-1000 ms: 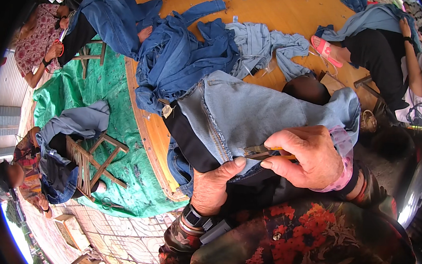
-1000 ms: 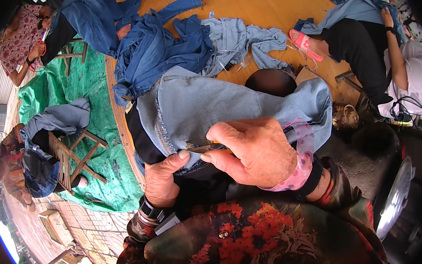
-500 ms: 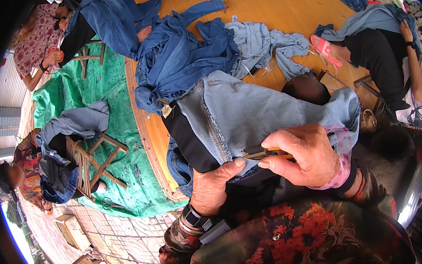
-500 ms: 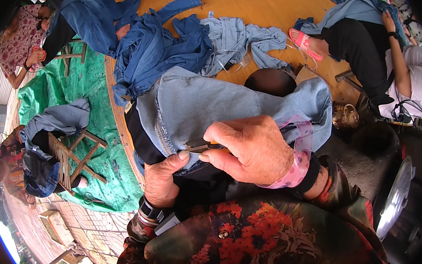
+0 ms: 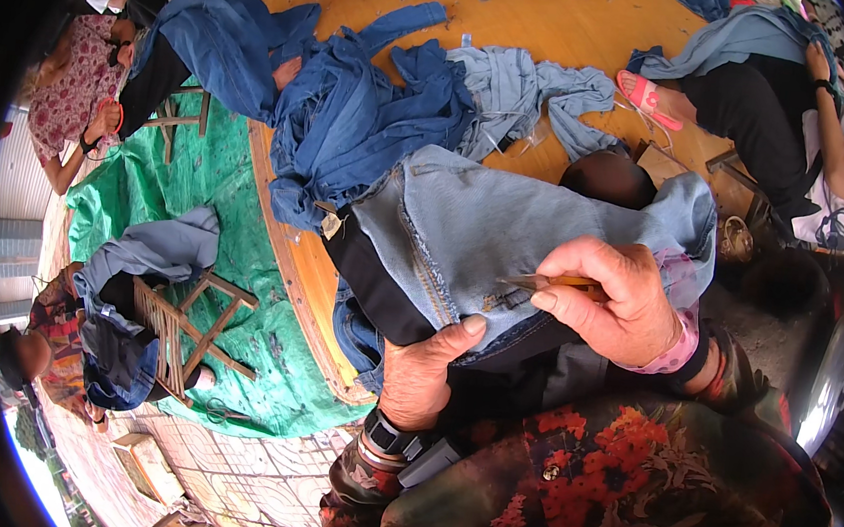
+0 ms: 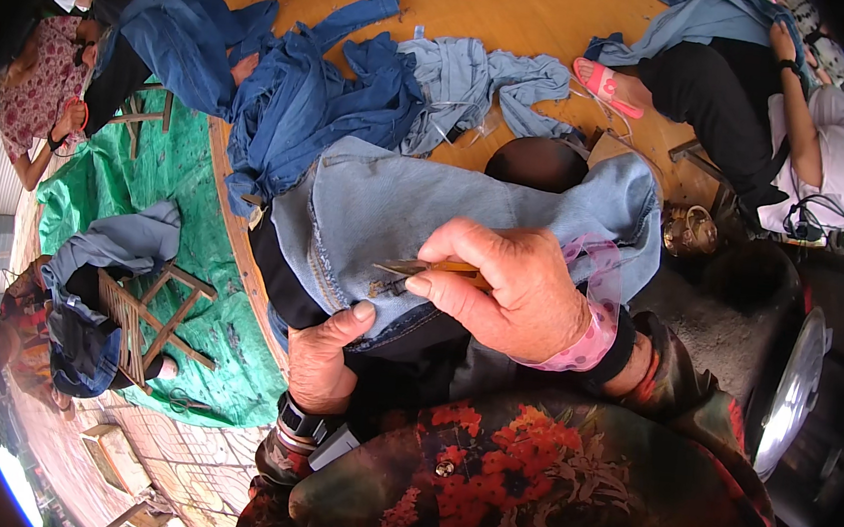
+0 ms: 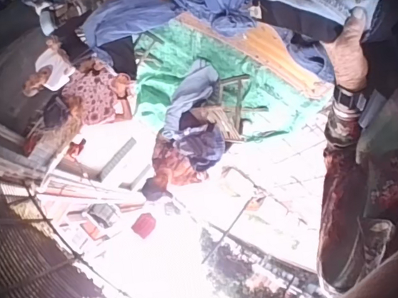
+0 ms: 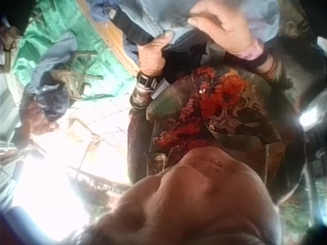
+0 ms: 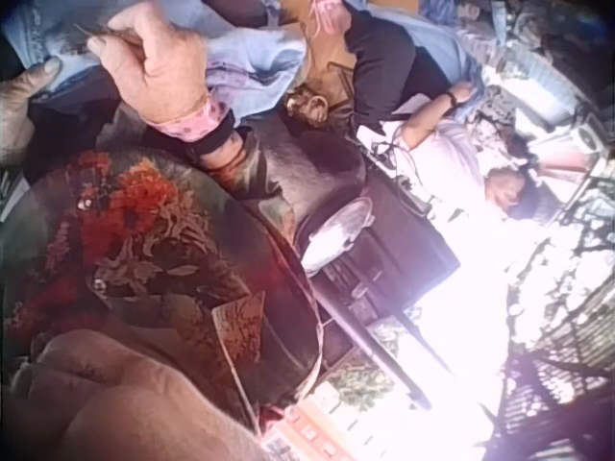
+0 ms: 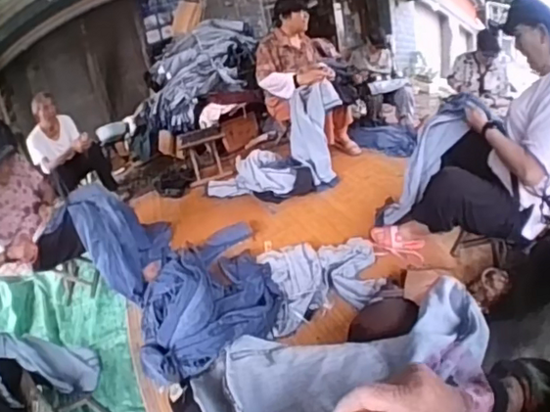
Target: The person is using a small pair of thread snips to remove a leather brand tag and trim threads from a pair of denim jeans in an outdoor workshop.
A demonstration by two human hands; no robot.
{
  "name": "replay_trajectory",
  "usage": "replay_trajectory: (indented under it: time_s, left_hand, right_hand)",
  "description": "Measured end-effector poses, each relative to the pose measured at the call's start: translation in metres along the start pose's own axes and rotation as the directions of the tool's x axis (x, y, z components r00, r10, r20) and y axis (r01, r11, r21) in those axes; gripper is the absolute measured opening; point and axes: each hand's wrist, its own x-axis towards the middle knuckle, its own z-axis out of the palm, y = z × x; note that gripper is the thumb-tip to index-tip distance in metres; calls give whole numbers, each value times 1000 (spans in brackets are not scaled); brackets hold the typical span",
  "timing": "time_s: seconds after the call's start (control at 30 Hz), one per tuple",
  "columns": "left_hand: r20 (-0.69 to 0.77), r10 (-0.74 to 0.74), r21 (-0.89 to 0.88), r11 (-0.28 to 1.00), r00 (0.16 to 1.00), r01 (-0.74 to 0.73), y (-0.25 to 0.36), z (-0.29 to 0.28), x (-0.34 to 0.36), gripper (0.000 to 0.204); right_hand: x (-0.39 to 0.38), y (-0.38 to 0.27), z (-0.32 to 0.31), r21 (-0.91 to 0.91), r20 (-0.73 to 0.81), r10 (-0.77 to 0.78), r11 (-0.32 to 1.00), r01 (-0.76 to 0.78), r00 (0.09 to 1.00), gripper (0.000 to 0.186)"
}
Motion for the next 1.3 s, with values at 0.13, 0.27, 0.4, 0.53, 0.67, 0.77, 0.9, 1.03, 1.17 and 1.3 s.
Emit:
replay_trajectory:
  time_s: [0.13, 0.27, 0.4, 0.53, 0.67, 0.77, 0.9, 1.03, 1.17, 1.3]
  left_hand:
    - [-23, 4, 10, 1000, 1000, -3, -2, -3, -1, 74]
    - [-9, -58, -12, 998, 998, 58, 0, -3, -1, 74]
    - [-2, -54, 0, 999, 999, 54, -3, -7, 2, 75]
    - [-19, -86, -72, 994, 996, 84, -7, -16, 2, 76]
    - [-60, -94, -243, 967, 994, 77, 6, -6, -7, 63]
    - [-103, 9, -175, 984, 995, -27, 8, -14, -4, 64]
    - [-163, 103, -169, 977, 981, -131, 6, -28, 2, 66]
    - [-206, 137, -161, 972, 969, -171, 7, -35, -3, 65]
    - [-154, 109, -171, 976, 982, -135, 9, -33, -7, 60]
    - [-173, 143, -128, 978, 974, -166, 12, -31, -9, 56]
  right_hand:
    - [-2, -3, -17, -56, -37, 133, 989, -134, 991, 19]
    - [-10, -2, -25, -74, -53, 179, 980, -183, 982, 20]
    - [-12, -6, -22, -88, -8, 152, 984, -153, 988, 21]
    - [-12, -10, -29, -95, -74, 174, 979, -181, 982, 24]
    - [-20, 10, -41, -173, -183, 110, 975, -142, 977, 32]
    - [-27, 13, -45, -407, -140, 166, 889, -210, 976, 36]
    - [-40, 28, -48, -405, -129, 222, 878, -256, 966, 37]
    - [-38, 28, -44, -333, -129, 257, 898, -286, 958, 33]
    - [-37, 29, -43, -360, -127, 276, 882, -304, 953, 31]
    - [-37, 27, -44, -348, -126, 279, 886, -306, 952, 31]
